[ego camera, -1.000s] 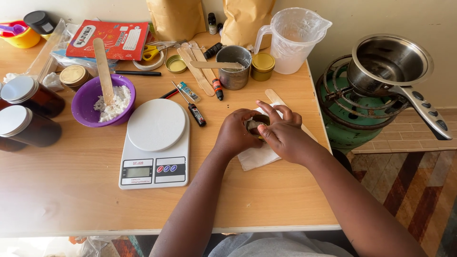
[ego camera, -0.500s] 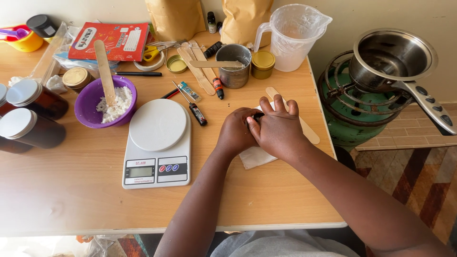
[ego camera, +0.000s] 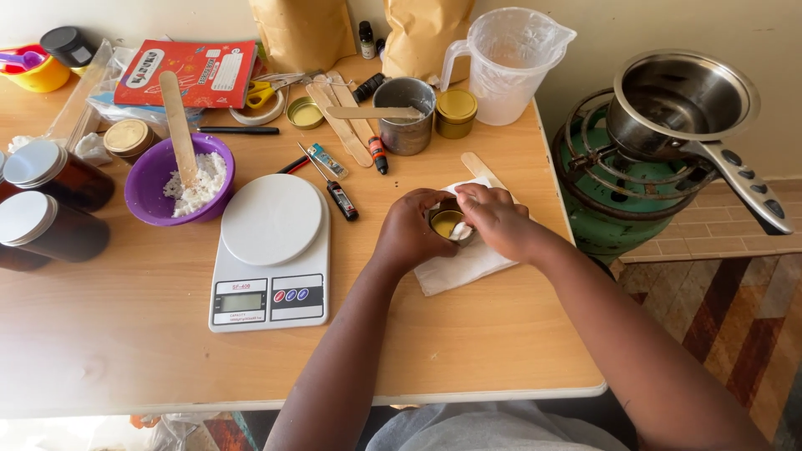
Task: Stirring melted wax in a pot on a portable stove and cleaning metal candle tins with a cloth.
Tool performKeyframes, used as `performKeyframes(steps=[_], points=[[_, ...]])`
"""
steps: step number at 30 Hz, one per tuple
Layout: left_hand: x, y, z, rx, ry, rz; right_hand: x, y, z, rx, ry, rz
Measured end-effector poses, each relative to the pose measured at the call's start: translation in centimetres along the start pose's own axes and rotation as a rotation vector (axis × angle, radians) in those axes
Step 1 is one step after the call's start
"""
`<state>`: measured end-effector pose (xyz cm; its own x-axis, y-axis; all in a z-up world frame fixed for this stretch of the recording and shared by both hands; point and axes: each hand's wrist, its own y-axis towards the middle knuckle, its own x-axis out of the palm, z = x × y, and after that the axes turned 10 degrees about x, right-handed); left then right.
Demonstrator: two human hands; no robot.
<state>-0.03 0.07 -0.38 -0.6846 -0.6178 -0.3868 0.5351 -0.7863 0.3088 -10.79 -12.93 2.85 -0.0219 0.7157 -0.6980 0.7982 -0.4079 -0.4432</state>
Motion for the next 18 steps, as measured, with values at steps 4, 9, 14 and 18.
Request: performKeyframes(steps=[4, 9, 14, 18], points=[[-0.1, 0.3, 0.3, -0.048, -0.019, -0.017, -0.9, -0.5, -0.6, -0.057, -0.123, 0.139], [0.0, 0.2, 0.1, -0.035, -0.020, -0.007, 0.2, -0.5, -0.4, -0.127, -0.149, 0.133], [0.2, 0.3, -0.8, -0.002, -0.030, 0.017, 0.6, -0.2, -0.2, -0.117, -0.103, 0.085], [0.4, 0.0, -1.4, 0.038, -0.008, 0.014, 1.1, -1.0, -0.7, 0.022, 0.109, 0.010]])
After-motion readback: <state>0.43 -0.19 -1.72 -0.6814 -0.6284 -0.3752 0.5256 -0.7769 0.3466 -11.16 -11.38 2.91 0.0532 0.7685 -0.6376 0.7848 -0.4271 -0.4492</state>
